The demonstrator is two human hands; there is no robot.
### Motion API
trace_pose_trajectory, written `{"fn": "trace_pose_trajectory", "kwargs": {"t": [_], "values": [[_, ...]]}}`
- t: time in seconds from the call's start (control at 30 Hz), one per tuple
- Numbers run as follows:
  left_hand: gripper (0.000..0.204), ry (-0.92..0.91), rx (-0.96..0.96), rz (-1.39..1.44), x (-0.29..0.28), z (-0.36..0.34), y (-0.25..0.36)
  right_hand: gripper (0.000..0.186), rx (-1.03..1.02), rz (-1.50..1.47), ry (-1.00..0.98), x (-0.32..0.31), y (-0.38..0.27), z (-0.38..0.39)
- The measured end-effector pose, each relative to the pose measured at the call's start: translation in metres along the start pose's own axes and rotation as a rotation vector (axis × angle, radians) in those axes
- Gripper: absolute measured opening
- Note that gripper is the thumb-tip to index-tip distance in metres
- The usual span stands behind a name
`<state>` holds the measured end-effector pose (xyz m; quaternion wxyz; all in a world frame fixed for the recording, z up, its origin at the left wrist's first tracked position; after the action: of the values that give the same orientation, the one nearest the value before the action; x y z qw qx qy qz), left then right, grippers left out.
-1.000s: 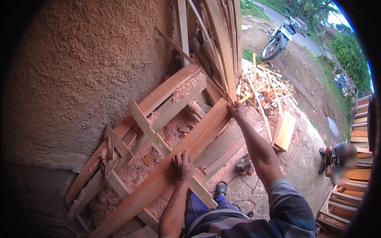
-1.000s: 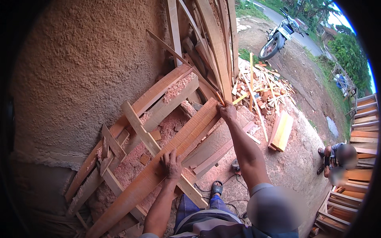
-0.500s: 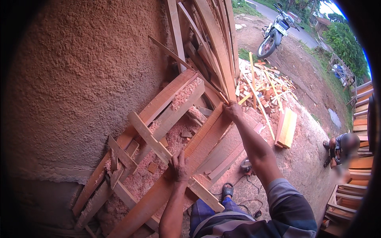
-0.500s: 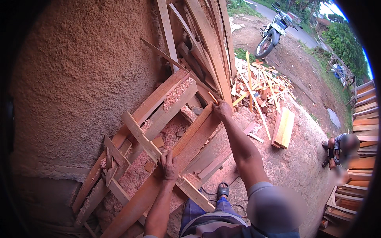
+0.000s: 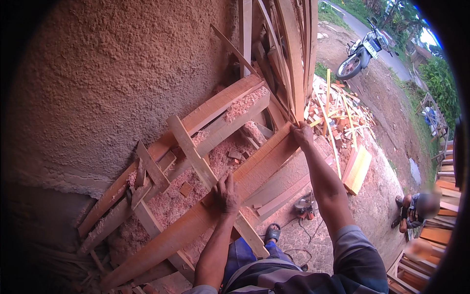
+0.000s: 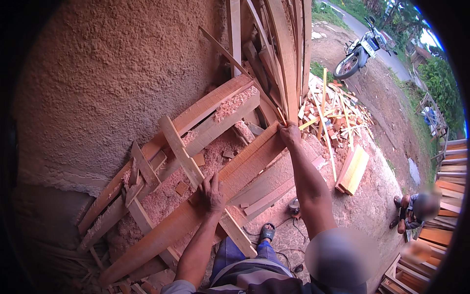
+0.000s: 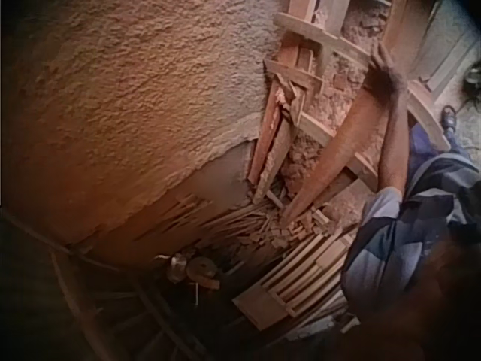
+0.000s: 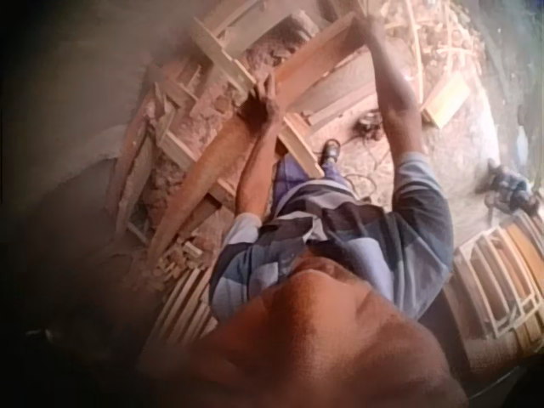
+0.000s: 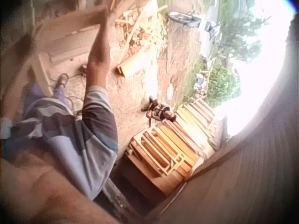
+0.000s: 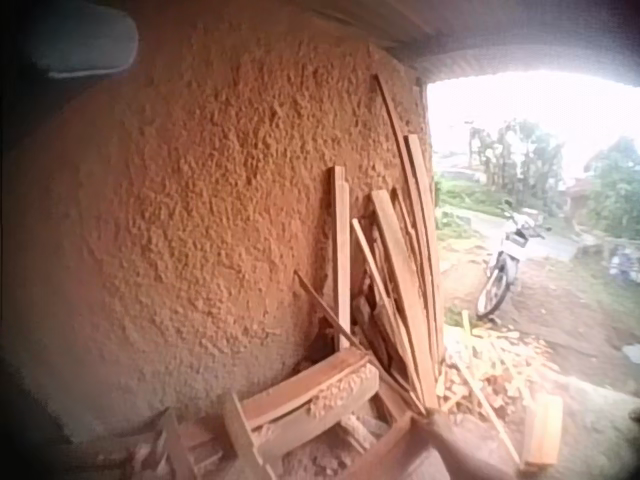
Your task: The person marks a wooden plank with a pencil, then uses a circular saw to cut it. After cutting, the person stacks the cut pieces on the ground and repeats the process with another plank.
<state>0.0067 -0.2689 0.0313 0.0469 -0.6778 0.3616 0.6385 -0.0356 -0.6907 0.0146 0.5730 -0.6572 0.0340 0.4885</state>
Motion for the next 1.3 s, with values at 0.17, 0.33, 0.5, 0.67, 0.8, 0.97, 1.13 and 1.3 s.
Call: {"fn": "trace_pose_trajectory", "kwargs": {"t": [0.17, 0.33, 0.5, 0.67, 0.8, 0.97, 1.13, 1.3], "values": [[0.049, -0.027, -0.007, -0.004, 0.000, 0.000, -0.001, 0.033, -0.024, 0.009, 0.007, 0.003, 0.002, 0.000], [0.047, -0.013, 0.026, 0.008, 0.000, 0.000, 0.001, 0.035, -0.021, 0.022, 0.023, 0.003, 0.004, -0.001], [0.045, 0.028, 0.056, 0.026, -0.002, -0.001, 0.005, 0.034, -0.039, 0.098, 0.039, 0.001, 0.000, 0.001], [0.046, 0.025, 0.047, 0.038, 0.001, -0.001, 0.003, 0.036, -0.055, 0.108, 0.065, 0.001, 0.005, 0.000], [0.049, 0.017, 0.015, 0.073, 0.008, 0.000, -0.003, 0.037, -0.116, 0.142, 0.017, 0.007, 0.012, -0.011], [0.046, 0.035, -0.056, 0.082, 0.015, -0.002, -0.006, 0.037, -0.202, -0.192, -0.102, 0.012, 0.007, -0.014], [0.040, -0.003, -0.086, 0.134, 0.021, -0.004, -0.009, 0.054, -0.254, -0.358, 0.126, -0.003, -0.065, 0.064], [0.050, -0.065, -0.088, 0.058, 0.040, 0.000, -0.014, 0.061, -0.454, -0.109, -0.706, 0.110, -0.170, 0.269]]}}
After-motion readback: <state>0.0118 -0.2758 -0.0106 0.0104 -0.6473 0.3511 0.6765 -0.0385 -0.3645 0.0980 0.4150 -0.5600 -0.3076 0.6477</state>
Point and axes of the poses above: each hand's wrist, its own z-axis away from the middle knuckle, its own x-axis out of the palm, y = z × x, the point moved 9 cm from there along -z, towards the middle knuckle, and after that the axes turned 6 degrees about -y, right-handed, at the moved point
